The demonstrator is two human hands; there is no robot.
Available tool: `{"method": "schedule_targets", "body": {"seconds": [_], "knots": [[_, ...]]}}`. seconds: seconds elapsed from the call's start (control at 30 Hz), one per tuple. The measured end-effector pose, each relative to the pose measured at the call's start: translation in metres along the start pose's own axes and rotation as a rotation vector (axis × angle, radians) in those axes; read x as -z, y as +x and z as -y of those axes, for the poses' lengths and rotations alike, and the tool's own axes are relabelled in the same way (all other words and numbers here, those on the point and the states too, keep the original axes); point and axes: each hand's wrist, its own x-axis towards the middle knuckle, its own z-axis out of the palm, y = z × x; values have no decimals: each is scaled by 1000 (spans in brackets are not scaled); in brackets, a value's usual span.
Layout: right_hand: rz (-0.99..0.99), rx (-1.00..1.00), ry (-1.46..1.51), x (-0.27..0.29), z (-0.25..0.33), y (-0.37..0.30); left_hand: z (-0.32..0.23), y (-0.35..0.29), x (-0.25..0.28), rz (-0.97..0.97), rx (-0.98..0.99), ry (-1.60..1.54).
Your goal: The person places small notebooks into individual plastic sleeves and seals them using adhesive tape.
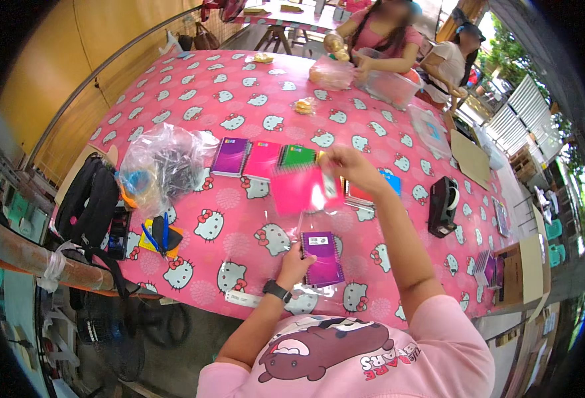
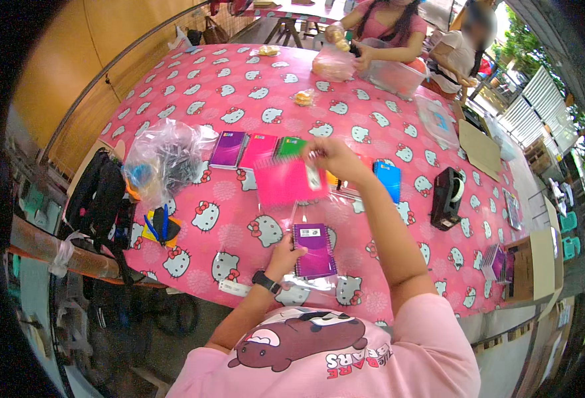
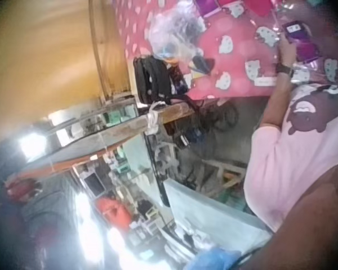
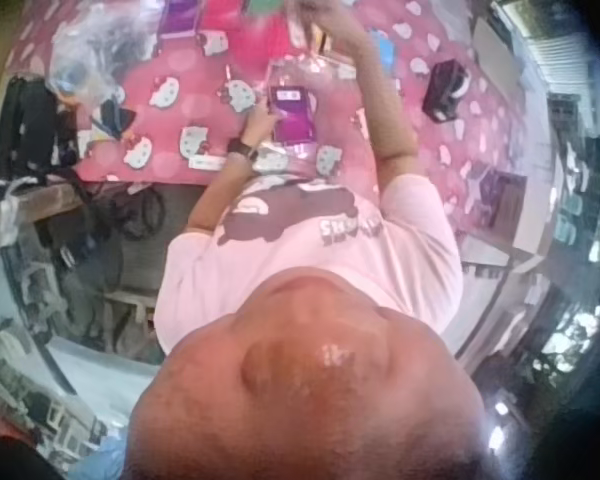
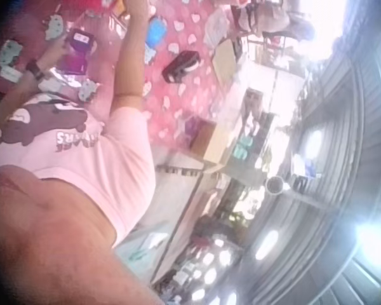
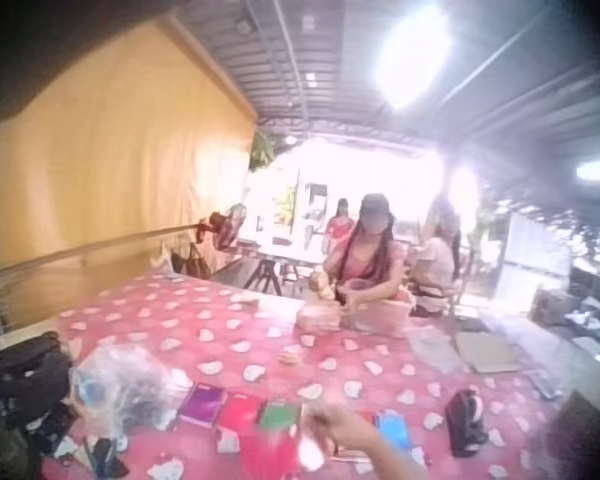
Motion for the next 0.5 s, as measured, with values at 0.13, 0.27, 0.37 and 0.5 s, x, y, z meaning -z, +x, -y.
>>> {"method": "schedule_targets", "body": {"seconds": [0.13,0.27,0.37,0.5], "knots": [[521,-76,208,-7,-15,-70,22,8,12,-16,35,-289],[586,-111,-9,-59,-55,-93,-7,1,1,10,152,-411],[342,-243,-75,-86,-73,-88,-29,-10,-2,42,5,-14],[62,135,-187,-89,-80,-66,-32,-13,2,28,7,85]]}}
